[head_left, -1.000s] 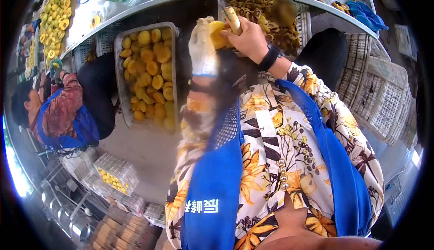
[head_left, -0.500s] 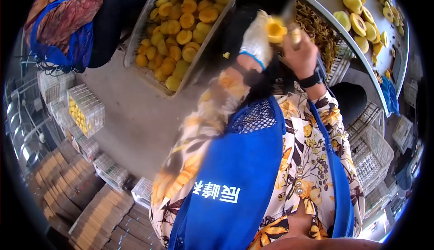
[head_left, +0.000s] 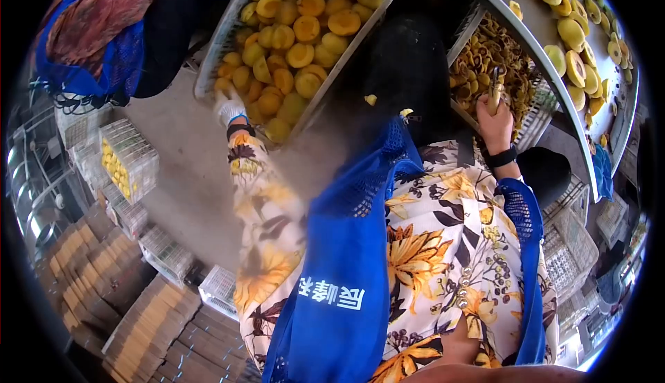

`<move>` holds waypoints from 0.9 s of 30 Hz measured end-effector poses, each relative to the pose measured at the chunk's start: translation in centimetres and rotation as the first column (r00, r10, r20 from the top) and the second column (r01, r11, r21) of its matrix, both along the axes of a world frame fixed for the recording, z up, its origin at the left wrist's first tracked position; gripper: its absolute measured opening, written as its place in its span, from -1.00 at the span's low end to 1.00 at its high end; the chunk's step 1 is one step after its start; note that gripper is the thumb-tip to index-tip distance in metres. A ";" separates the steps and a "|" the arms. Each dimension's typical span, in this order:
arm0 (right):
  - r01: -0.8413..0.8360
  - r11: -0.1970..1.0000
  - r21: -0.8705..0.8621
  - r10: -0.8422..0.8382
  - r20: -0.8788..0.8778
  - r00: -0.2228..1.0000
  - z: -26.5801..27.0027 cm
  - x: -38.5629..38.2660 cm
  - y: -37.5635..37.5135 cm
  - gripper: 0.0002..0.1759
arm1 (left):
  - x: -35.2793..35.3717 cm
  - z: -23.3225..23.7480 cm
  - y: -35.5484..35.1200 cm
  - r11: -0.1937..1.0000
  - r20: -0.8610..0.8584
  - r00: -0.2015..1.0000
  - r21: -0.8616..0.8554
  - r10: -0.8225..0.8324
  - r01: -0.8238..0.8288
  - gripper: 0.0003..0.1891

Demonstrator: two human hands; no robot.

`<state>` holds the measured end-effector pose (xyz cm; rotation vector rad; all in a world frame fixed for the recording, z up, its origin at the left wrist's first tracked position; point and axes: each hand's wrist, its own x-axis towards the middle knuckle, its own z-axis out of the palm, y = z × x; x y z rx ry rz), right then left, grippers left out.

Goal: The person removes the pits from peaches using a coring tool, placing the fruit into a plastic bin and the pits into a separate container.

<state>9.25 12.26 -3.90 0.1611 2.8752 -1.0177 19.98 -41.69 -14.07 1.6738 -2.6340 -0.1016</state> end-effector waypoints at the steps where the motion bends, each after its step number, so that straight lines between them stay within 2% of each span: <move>1: -0.006 1.000 -0.009 0.006 0.003 1.000 0.1 -0.2 -0.2 -0.80 | 0.9 -1.7 -1.3 0.992 0.139 0.985 0.073 -0.107 0.098 -0.57; 3: -0.023 0.999 -0.026 0.024 0.027 0.999 0.8 -0.2 0.2 -0.80 | 2.6 -5.3 -2.8 0.930 0.371 0.861 0.253 -0.347 0.265 -0.65; 4: -0.024 0.999 -0.033 0.025 0.045 0.999 1.2 0.0 0.0 -0.79 | 3.1 -6.6 -2.8 0.945 0.433 0.845 0.224 -0.315 0.238 -0.74; 5: -0.011 0.999 -0.045 0.014 0.059 0.998 1.7 0.1 0.0 -0.79 | 7.7 -15.8 -7.1 0.932 0.441 0.822 0.134 -0.361 0.338 -0.78; 6: 0.006 0.997 -0.074 -0.001 0.067 0.998 1.1 0.6 0.5 -0.74 | 6.9 -11.5 -4.9 0.881 0.610 0.674 0.089 -0.418 0.465 -0.79; 7: -0.011 1.000 -0.004 0.011 0.071 0.997 0.4 0.8 1.1 -0.69 | 6.1 -6.8 -2.3 0.807 0.691 0.508 0.189 -0.514 0.559 -0.79; 8: -0.027 0.998 0.063 0.022 0.080 0.997 -0.1 1.1 1.7 -0.64 | 6.7 -7.6 -2.1 0.903 0.699 0.640 0.019 -0.318 0.428 -0.80; 9: -0.015 0.999 0.034 0.012 0.093 0.996 0.2 0.9 1.7 -0.60 | 6.3 -5.8 -2.7 0.962 0.477 0.843 0.020 -0.249 0.273 -0.77; 11: -0.017 1.000 0.018 0.013 0.188 0.982 1.4 0.2 1.4 -0.53 | 5.8 -7.6 -5.4 0.982 0.612 0.777 -0.002 -0.149 0.190 -0.74; 14: -0.037 0.999 0.032 0.031 0.169 0.985 0.6 0.6 2.8 -0.61 | 1.4 1.9 -2.5 0.957 0.392 0.878 0.203 -0.274 0.208 -0.66; 15: -0.021 1.000 0.007 0.020 0.175 0.984 0.4 0.8 3.0 -0.63 | -0.5 4.3 0.2 0.956 0.103 0.956 0.137 -0.275 0.261 -0.70; 16: -0.011 1.000 -0.005 0.011 0.180 0.984 0.2 1.1 3.5 -0.65 | -4.4 8.7 5.4 0.945 -0.062 0.945 0.041 -0.321 0.324 -0.68; 17: -0.008 1.000 -0.022 0.012 0.186 0.982 0.3 1.2 3.8 -0.67 | -7.3 9.8 6.9 0.858 -0.327 0.800 -0.082 -0.504 0.507 -0.70; 18: -0.046 0.999 -0.020 0.048 0.161 0.986 0.6 1.2 3.8 -0.69 | -11.0 13.7 11.5 0.818 -0.522 0.667 -0.113 -0.532 0.564 -0.73; 19: -0.087 0.996 -0.017 0.088 0.143 0.986 1.0 1.0 3.5 -0.70 | -14.4 16.8 14.8 0.730 -0.618 0.530 -0.105 -0.580 0.676 -0.74; 20: -0.131 0.991 -0.014 0.132 0.126 0.983 1.4 0.9 3.0 -0.72 | -17.3 18.5 17.9 0.663 -0.723 0.432 -0.048 -0.539 0.747 -0.76; 21: -0.133 0.991 0.008 0.130 0.146 0.981 3.3 0.4 2.1 -0.71 | -20.2 21.0 21.1 0.556 -0.660 0.341 -0.141 -0.669 0.819 -0.77; 22: -0.118 0.993 -0.024 0.120 0.137 0.983 3.0 0.5 1.9 -0.71 | -23.5 21.0 23.2 0.473 -0.759 0.249 -0.087 -0.601 0.877 -0.75; 23: -0.100 0.993 -0.055 0.106 0.123 0.987 2.3 0.6 1.9 -0.71 | -26.3 23.0 25.6 0.322 -0.623 0.105 -0.247 -0.775 0.914 -0.69; 24: -0.082 0.993 -0.083 0.091 0.108 0.990 1.9 0.6 1.9 -0.71 | -29.7 23.1 27.3 0.233 -0.526 0.052 -0.284 -0.849 0.930 -0.63; 25: -0.062 0.998 -0.025 0.066 0.171 0.983 2.3 0.4 1.4 -0.69 | -32.8 22.5 28.9 0.200 -0.450 0.058 -0.274 -0.891 0.941 -0.56; 26: -0.081 0.995 -0.051 0.088 0.160 0.983 3.3 0.3 1.3 -0.68 | -35.4 22.2 30.7 0.209 -0.402 0.114 -0.201 -0.909 0.957 -0.51; 27: -0.101 0.992 -0.078 0.111 0.144 0.983 4.3 0.2 1.2 -0.68 | -37.8 21.0 31.6 0.191 -0.263 0.147 -0.147 -0.953 0.970 -0.45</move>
